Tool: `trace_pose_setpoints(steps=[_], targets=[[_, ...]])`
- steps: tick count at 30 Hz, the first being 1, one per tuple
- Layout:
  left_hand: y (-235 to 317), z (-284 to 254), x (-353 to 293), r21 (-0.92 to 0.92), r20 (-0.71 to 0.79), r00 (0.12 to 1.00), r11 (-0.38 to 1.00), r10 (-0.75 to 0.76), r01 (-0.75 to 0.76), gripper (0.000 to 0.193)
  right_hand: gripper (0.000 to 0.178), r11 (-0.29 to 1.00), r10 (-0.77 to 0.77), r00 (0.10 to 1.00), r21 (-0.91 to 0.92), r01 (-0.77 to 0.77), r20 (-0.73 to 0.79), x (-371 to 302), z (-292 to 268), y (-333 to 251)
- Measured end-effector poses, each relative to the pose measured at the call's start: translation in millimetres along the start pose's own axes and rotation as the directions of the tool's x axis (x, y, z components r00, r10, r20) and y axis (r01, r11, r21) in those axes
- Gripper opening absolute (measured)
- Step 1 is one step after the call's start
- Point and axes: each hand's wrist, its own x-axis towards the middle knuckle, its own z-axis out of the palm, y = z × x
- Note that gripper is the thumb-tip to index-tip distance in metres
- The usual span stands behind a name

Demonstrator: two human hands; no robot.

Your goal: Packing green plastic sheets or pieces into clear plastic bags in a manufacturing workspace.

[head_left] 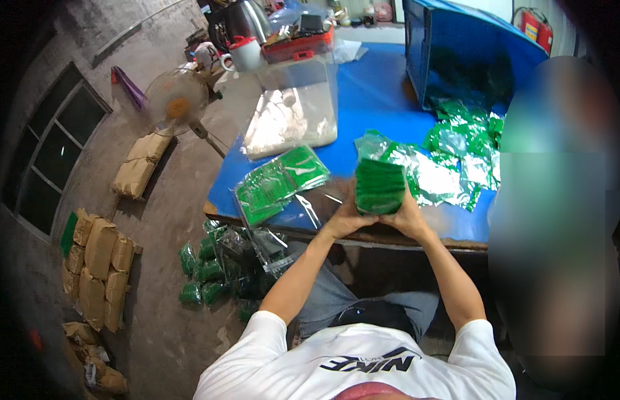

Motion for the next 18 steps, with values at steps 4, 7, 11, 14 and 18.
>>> trace_pose_setpoints(steps=[4,7,11,14,18], targets=[[24,-2,-3,0.158,-0.034,0.999,0.987,-0.001,0.007,0.104,0.106,0.995,0.003,0.992,-0.096,0.009,0.126,-9,-11,-2],[-18,-8,-4,0.324,0.05,0.99,0.936,0.13,-0.139,0.106,0.108,0.992,0.095,0.977,-0.101,-0.077,0.19,-9,-11,8],[13,10,-14,0.262,-0.034,0.982,0.95,0.187,-0.172,0.089,0.088,0.988,0.119,0.972,-0.121,-0.095,0.203,-21,-13,-10],[68,13,-30,0.539,-0.098,0.978,0.836,0.185,-0.104,0.072,0.069,0.862,0.47,0.881,0.185,-0.471,0.054,-40,-28,-28],[117,28,-36,0.778,0.203,0.834,0.433,0.513,-0.456,0.064,0.072,0.204,0.452,0.704,0.704,-0.68,0.548,-33,-40,-105]])
